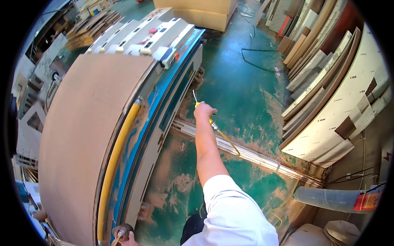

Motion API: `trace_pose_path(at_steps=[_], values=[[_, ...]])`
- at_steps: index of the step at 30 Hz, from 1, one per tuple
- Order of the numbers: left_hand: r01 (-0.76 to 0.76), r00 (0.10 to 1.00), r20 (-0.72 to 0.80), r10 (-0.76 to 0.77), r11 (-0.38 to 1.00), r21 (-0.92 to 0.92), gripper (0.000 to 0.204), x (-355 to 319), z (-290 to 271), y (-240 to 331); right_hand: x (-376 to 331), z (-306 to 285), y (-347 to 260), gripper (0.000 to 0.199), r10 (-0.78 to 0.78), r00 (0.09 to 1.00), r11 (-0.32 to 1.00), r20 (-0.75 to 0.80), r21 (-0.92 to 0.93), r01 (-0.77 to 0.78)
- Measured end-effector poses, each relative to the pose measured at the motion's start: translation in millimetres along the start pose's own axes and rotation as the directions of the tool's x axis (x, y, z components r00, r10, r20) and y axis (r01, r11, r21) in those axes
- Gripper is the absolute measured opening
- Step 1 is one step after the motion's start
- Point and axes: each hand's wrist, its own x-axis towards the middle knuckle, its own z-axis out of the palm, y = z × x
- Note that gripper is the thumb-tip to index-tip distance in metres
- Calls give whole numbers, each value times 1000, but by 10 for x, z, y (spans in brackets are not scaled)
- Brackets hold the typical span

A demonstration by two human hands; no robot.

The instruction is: The person dips a brush into a container of lubricant and applies it along rails and parts of a woodworking machine, blows debris off the machine with an air gun, and presses keys on a control console.

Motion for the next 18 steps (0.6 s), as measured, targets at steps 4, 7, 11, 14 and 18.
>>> trace_pose_path(at_steps=[4,7,11,14,18], values=[[7,998,-60,-7,1000,-2,49,482,697,23,1056,-281,-250,43,-45,999,999,-20,2,45],[35,993,-109,-32,999,25,44,869,1123,-98,2017,-467,-544,43,-83,995,996,-46,-46,81],[-440,891,96,443,793,422,44,977,10,-1720,2737,-907,-1555,35,-241,971,957,2,165,237],[8,998,-69,-1,994,107,50,1682,2159,21,3411,-872,-1062,36,-122,992,992,33,48,120],[6,994,-113,-6,1000,1,57,2209,2832,736,3839,-983,-1199,39,-102,995,992,-15,77,103]])
